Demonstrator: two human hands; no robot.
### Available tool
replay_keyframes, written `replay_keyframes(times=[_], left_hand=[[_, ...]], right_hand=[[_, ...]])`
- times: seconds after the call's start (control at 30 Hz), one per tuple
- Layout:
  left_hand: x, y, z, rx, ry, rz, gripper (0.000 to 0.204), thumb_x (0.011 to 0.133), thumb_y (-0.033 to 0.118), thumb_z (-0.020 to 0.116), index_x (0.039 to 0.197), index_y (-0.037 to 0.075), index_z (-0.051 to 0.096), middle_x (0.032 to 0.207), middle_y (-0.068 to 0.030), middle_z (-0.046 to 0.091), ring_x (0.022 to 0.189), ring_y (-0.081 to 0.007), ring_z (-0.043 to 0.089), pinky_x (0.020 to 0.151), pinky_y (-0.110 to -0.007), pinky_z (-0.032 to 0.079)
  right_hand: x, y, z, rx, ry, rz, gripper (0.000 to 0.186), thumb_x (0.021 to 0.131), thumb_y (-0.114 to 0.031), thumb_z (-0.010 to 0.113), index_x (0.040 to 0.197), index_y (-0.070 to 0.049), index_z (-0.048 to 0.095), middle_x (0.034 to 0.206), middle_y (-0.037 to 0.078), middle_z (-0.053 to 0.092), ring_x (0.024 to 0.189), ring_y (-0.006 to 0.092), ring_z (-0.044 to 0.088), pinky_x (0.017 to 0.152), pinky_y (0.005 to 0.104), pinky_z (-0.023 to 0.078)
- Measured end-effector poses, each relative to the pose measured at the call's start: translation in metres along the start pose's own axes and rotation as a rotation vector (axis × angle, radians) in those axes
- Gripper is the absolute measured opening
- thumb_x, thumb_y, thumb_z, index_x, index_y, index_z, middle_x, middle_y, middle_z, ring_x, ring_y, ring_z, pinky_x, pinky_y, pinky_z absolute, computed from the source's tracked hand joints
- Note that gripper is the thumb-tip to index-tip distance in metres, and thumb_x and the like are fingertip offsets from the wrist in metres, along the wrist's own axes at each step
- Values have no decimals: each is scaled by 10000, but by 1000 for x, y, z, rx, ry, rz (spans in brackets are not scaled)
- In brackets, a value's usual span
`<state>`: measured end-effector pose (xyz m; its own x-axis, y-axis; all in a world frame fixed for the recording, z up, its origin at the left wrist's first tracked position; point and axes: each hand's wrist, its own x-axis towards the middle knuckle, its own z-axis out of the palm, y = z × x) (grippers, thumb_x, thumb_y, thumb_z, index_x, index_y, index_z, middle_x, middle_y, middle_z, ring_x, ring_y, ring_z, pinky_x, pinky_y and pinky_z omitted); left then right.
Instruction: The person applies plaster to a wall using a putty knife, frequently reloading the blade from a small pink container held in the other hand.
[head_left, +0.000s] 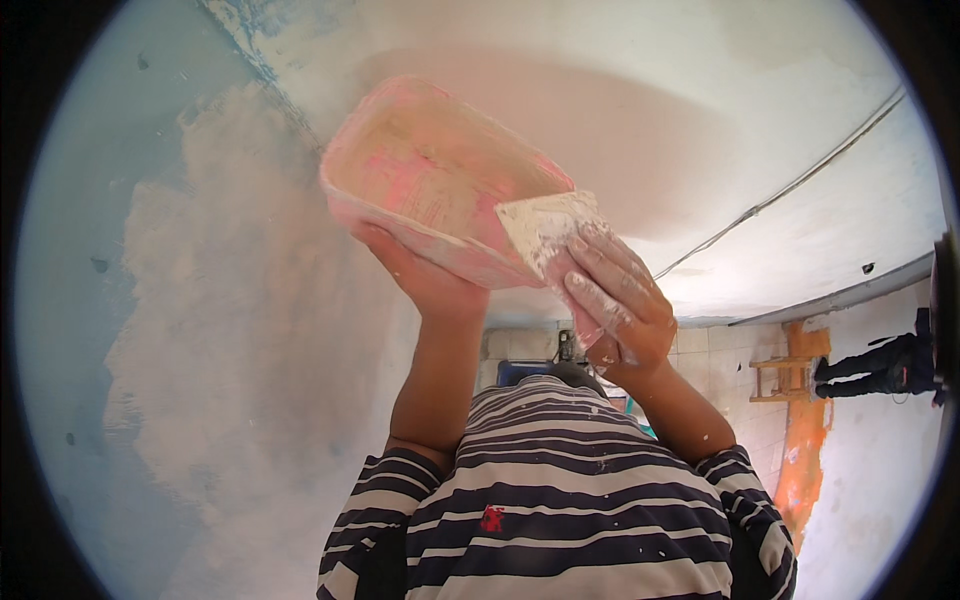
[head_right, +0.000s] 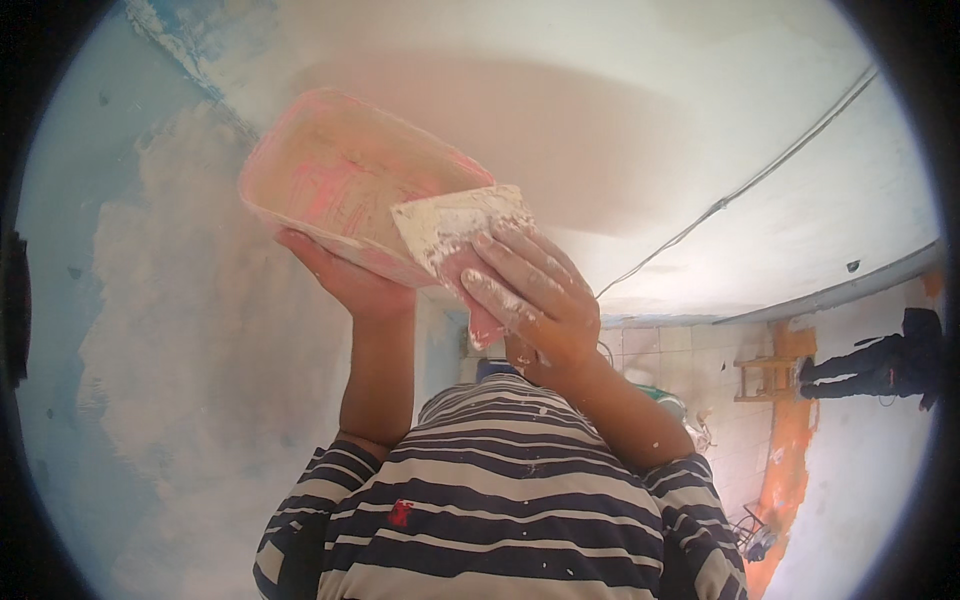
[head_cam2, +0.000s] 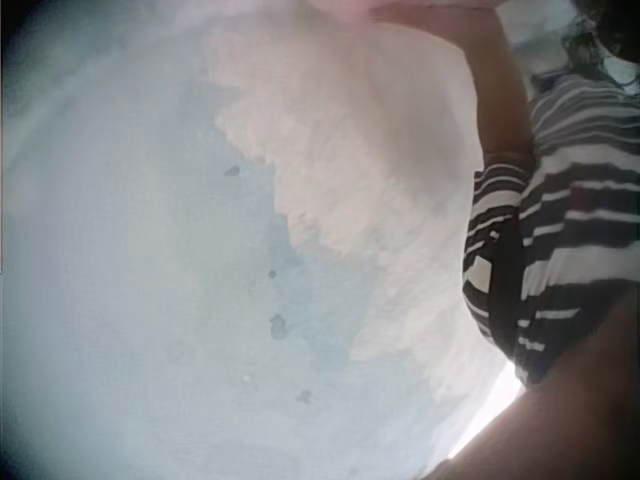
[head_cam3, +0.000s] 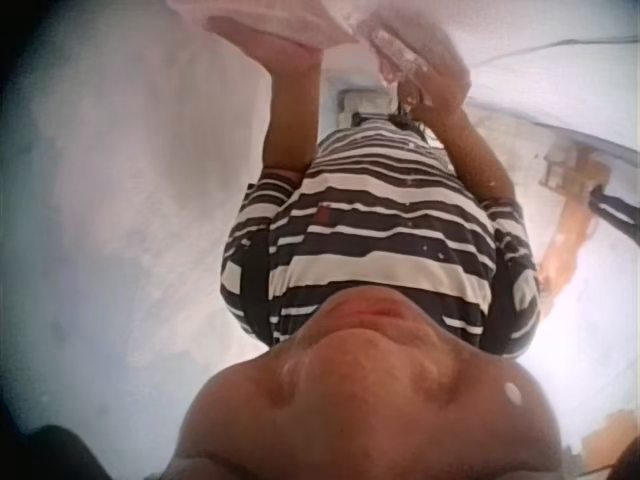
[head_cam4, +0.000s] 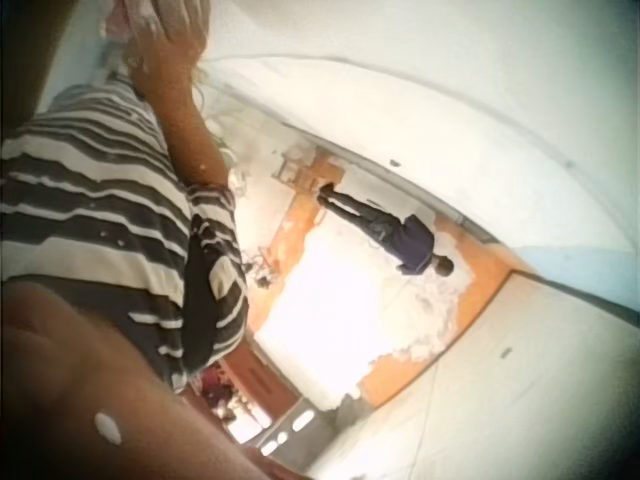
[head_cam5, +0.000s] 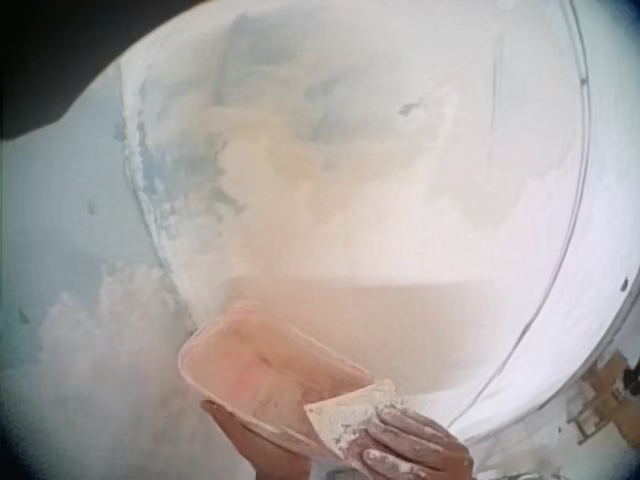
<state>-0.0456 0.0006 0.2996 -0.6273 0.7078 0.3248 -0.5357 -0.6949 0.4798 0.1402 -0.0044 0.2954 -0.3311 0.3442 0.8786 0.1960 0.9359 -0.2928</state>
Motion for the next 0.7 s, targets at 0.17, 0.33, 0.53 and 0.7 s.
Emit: replay_keyframes(times=[0.17, 0.33, 0.53, 0.7], left_hand=[[3, 3, 10, -30, 32, -29, 801, 944, 736, 414, 1516, 178, 368, 1511, -70, 428, 1379, -295, 433, 1123, -498, 404], [-3, -6, 25, -6, -36, -16, 789, 940, 736, 426, 1510, 192, 382, 1498, -69, 442, 1377, -296, 435, 1115, -501, 418], [-18, -32, 52, 151, -8, 48, 808, 936, 753, 403, 1507, 182, 383, 1498, -67, 440, 1380, -296, 432, 1106, -490, 430], [-17, -35, 62, 34, 0, 12, 812, 943, 750, 390, 1506, 164, 374, 1497, -67, 437, 1380, -284, 434, 1107, -489, 430]], right_hand=[[-24, 22, -42, -224, -114, -52, 265, 829, -64, 654, 1086, -65, 719, 1183, 151, 707, 1145, 355, 666, 996, 503, 528], [-24, 45, -86, -190, -39, 90, 235, 835, -89, 713, 1067, -54, 702, 1124, 167, 724, 1107, 388, 679, 950, 499, 555], [6, 33, -86, -81, 14, -141, 220, 953, -154, 656, 1064, 36, 657, 1105, 263, 693, 1083, 464, 667, 925, 532, 550], [-34, 46, -85, -45, -1, -39, 199, 929, -97, 674, 1090, 19, 656, 1093, 256, 696, 1058, 408, 683, 917, 482, 552]])
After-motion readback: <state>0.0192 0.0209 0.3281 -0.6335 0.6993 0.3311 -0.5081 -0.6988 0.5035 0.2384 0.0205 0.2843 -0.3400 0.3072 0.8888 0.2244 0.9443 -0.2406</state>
